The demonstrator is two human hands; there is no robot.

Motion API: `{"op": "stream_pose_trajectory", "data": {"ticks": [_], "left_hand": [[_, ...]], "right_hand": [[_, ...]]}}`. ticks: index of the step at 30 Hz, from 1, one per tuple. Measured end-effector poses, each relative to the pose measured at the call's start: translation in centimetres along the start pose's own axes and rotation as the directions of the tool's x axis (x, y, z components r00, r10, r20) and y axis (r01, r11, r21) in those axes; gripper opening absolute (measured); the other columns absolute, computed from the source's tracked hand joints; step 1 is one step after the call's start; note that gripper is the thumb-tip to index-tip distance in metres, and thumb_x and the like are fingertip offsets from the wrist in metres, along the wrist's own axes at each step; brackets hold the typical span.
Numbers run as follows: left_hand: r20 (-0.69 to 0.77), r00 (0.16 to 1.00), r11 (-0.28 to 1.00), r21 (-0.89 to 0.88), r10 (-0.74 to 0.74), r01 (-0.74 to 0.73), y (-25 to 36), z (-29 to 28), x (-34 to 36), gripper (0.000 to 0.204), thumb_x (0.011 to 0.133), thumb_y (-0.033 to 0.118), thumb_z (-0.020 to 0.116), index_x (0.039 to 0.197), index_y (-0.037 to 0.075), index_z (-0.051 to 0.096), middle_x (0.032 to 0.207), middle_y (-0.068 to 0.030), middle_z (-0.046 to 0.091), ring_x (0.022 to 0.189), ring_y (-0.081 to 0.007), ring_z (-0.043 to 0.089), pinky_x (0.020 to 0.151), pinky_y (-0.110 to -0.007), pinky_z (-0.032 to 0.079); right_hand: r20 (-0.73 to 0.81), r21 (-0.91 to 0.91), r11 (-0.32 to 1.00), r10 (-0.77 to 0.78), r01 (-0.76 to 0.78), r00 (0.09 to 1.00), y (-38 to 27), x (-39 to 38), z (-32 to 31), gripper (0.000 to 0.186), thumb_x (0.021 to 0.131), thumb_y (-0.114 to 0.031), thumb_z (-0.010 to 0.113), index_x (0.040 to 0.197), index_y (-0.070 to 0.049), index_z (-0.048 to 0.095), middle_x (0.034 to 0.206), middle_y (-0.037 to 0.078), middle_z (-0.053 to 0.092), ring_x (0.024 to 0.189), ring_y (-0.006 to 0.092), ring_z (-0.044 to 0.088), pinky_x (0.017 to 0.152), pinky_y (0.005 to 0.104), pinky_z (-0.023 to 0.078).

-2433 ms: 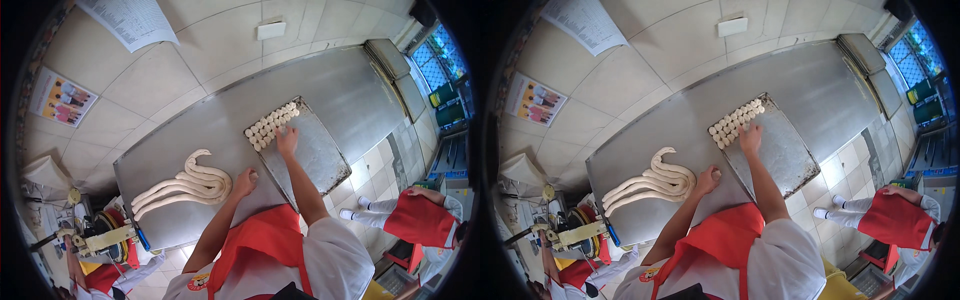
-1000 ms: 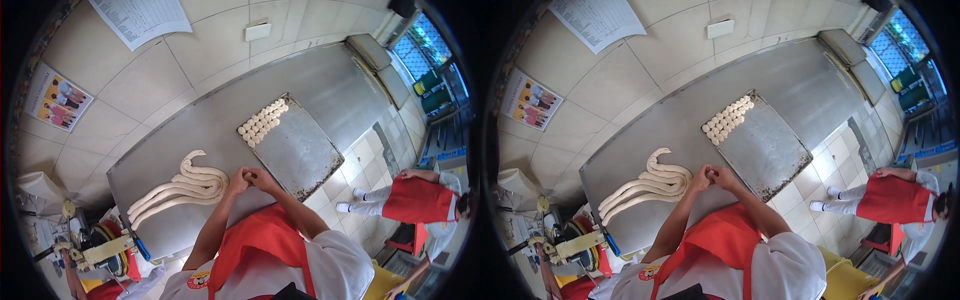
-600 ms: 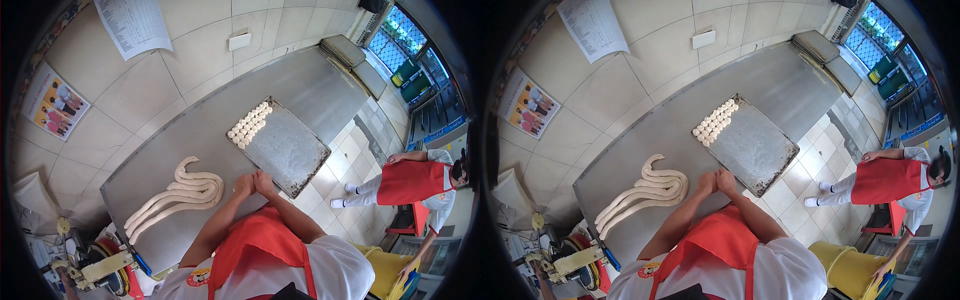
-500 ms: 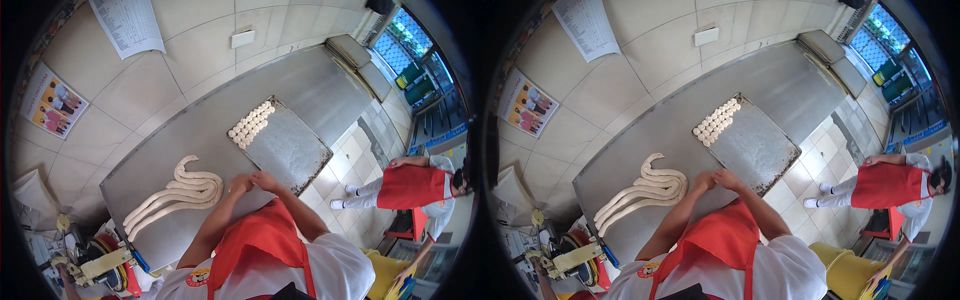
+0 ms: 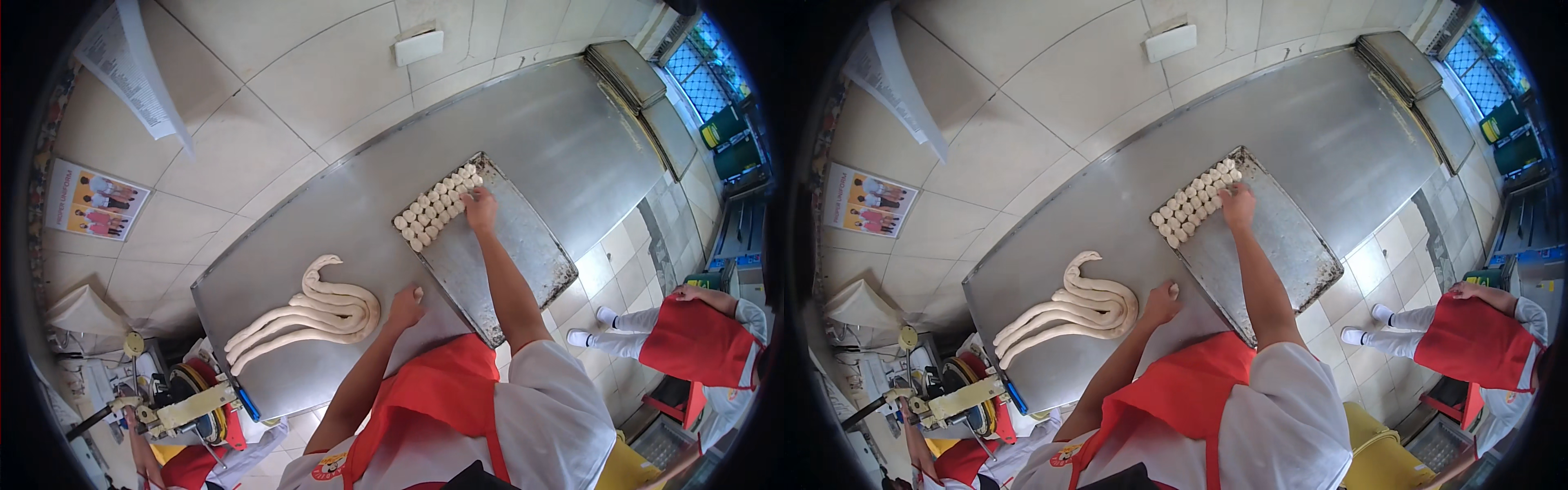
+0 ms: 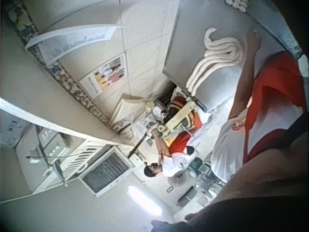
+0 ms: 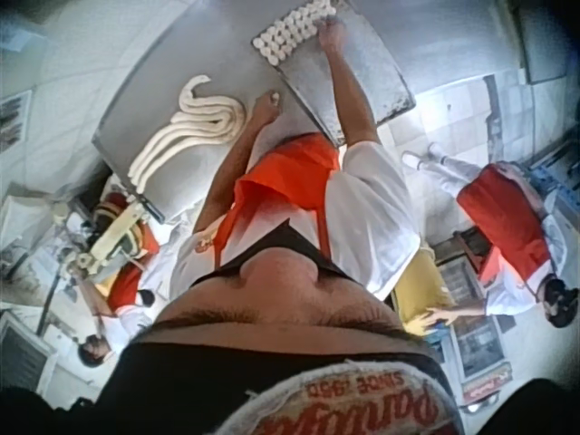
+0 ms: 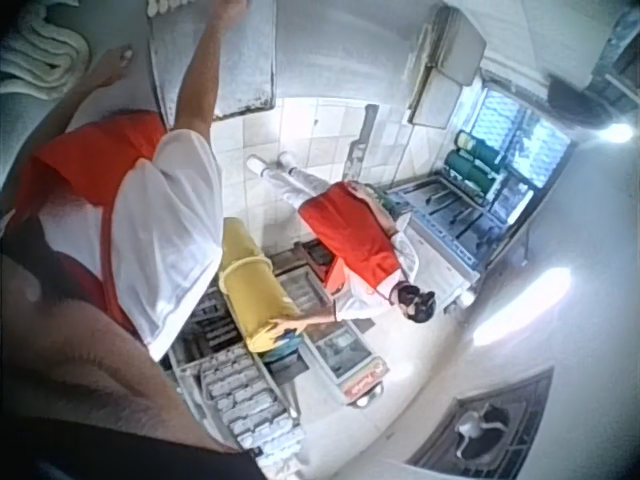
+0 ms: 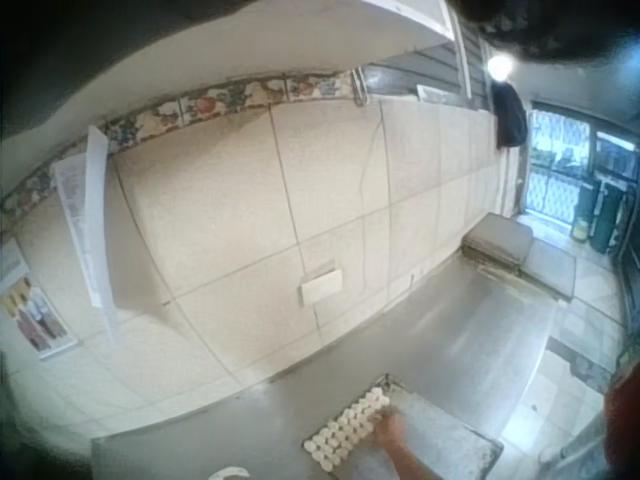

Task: The person rolls out long strips of dough on a metal work surface, then pinches off small pieces by hand and places them onto a metal tray.

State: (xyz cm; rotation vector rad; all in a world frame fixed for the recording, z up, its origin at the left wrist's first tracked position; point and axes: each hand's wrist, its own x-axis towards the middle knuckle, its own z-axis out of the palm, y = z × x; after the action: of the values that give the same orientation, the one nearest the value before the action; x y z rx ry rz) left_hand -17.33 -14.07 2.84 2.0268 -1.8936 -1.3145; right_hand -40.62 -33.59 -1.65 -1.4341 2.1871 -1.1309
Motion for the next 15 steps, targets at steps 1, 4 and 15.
{"op": "stream_pose_trajectory", "data": {"ticks": [1, 4, 15], "left_hand": [[-0.124, 0.990, 0.988, -0.129, 0.066, -0.082, -1.1, -0.2, -0.2, 0.049, 0.069, 0.012, 0.070, 0.114, -0.002, 0.059, 0.096, -0.0243, 0.067, 0.095, -0.0420, 0.065, 0.085, -0.046, 0.052], [-0.313, 0.942, 0.963, -0.194, 0.120, -0.187, -2.5, 0.1, -0.9, 0.058, 0.067, 0.007, 0.071, 0.122, 0.001, 0.053, 0.094, -0.0223, 0.067, 0.095, -0.0412, 0.065, 0.084, -0.044, 0.052], [0.088, 0.980, 0.976, 0.114, 0.178, -0.188, -2.9, 1.0, -0.9, 0.033, 0.083, 0.031, 0.062, 0.100, 0.003, 0.071, 0.102, -0.0213, 0.070, 0.097, -0.0397, 0.066, 0.084, -0.047, 0.053]], "right_hand": [[0.020, 0.016, 1.000, -0.018, 0.017, 1.000, -1.5, -1.3, 0.2, 0.030, 0.083, -0.021, 0.073, 0.102, 0.002, 0.068, 0.085, 0.014, 0.070, 0.079, 0.0201, 0.067, 0.070, 0.0348, 0.053], [0.226, 0.056, 0.998, -0.050, 0.039, 0.973, -2.2, -8.7, -1.7, 0.033, 0.083, -0.025, 0.074, 0.104, 0.000, 0.067, 0.093, 0.014, 0.070, 0.084, 0.0216, 0.066, 0.074, 0.0374, 0.053], [0.470, 0.154, 0.987, -0.040, -0.037, 0.882, -7.5, -25.2, -5.8, 0.024, 0.092, -0.020, 0.057, 0.098, -0.001, 0.070, 0.074, 0.017, 0.068, 0.067, 0.0268, 0.066, 0.065, 0.0366, 0.052]]}}
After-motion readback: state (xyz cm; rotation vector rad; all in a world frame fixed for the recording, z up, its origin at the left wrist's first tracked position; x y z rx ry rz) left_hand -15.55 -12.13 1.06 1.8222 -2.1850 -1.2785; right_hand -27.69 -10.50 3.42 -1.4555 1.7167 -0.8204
